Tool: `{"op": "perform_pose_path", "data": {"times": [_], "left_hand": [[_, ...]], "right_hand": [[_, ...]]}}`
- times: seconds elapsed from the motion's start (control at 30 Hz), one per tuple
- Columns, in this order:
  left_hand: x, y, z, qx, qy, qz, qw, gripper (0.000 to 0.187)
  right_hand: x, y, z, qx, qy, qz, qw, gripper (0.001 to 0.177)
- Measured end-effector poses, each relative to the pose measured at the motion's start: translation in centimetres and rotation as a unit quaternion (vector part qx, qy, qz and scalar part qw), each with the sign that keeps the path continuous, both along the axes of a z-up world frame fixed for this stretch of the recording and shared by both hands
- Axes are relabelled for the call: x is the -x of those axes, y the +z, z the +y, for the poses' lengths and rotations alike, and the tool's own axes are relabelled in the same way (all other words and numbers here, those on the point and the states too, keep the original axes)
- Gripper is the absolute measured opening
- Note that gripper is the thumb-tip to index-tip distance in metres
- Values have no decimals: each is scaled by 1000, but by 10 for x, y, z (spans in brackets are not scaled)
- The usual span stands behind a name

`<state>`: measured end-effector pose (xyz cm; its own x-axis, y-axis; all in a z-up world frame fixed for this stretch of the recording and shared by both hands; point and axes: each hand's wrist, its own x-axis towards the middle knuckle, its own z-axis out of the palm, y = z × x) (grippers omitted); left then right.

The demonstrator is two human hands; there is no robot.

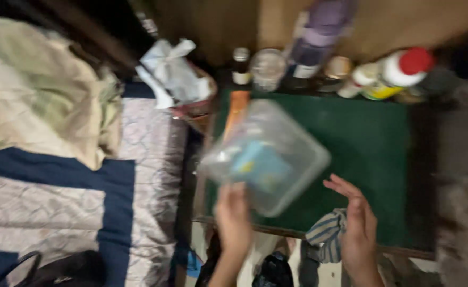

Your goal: Cleaning and organizing various bottles and containers on a nightstand using a cloth.

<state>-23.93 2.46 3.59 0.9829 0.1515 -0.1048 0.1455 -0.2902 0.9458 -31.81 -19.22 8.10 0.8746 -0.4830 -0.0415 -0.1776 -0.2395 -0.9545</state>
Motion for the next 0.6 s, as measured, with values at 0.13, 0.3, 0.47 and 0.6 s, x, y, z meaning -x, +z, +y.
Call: {"op": "perform_pose_path", "data": {"times": [0.13,0.3,0.47,0.6], "left_hand": [[-9,62,-126,22,-205,159,965,32],[-12,22,-227,-74,-353,27,932,28],[-18,-26,-257,-70,-336,12,939,29],[-16,1,-252,29,-294,236,926,26]], "right_hand": [[37,-7,-54,-53,-180,97,977,42],[76,-29,-121,-15,-243,65,968,42],[112,-60,-180,-33,-258,186,948,26],[98,-65,-203,-257,-252,-198,912,19]]}}
